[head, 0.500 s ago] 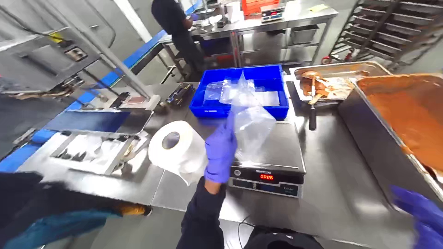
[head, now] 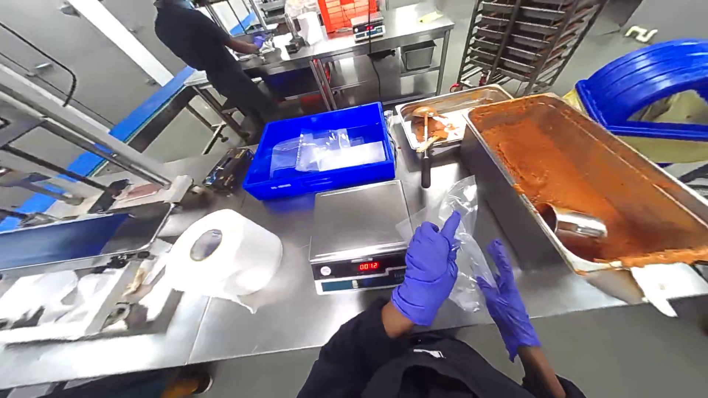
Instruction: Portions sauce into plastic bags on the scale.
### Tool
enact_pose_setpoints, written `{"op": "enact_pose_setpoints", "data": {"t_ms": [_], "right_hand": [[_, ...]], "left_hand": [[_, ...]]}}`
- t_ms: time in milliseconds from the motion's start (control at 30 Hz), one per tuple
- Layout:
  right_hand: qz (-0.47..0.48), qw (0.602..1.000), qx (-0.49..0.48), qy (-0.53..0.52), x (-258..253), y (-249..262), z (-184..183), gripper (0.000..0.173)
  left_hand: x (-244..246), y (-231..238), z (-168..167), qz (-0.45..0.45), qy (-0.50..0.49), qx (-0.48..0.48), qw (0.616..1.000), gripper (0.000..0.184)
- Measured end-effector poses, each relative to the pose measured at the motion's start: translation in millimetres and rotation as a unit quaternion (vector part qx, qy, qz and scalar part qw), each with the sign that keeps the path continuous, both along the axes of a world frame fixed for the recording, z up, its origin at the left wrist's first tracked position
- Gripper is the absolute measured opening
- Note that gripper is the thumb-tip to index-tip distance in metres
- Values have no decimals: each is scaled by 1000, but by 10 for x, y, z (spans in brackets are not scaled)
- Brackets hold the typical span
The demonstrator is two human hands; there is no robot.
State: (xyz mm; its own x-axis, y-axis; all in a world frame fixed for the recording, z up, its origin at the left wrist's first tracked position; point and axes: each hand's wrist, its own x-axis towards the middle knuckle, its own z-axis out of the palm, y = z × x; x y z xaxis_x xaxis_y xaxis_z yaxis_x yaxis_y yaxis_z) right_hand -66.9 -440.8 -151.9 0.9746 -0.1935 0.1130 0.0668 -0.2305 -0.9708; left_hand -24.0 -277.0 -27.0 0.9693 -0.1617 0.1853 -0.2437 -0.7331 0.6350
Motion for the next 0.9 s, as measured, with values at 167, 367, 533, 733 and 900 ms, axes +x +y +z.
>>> {"op": "enact_pose_setpoints", "data": {"t_ms": [167,367,533,733,900], "right_hand": [[-79,992,18,96,-185,-176,20,40],[-27,985,-33,170,53,-593,-144,30],[-72,990,-125,-2,-56,-701,-64,76],[50,974,-200,-93,-36,-517,-1,9],[300,832,-410,222,302,-421,-66,81]], "left_hand": [[-108,-444,-216,-124,51,-39,990,70],[-163,-502,-527,-77,36,8,996,80],[-111,-571,-607,-45,104,-21,993,72],[-118,-677,-632,-42,107,-25,993,54],[-93,-716,-695,-28,126,17,992,53]]}}
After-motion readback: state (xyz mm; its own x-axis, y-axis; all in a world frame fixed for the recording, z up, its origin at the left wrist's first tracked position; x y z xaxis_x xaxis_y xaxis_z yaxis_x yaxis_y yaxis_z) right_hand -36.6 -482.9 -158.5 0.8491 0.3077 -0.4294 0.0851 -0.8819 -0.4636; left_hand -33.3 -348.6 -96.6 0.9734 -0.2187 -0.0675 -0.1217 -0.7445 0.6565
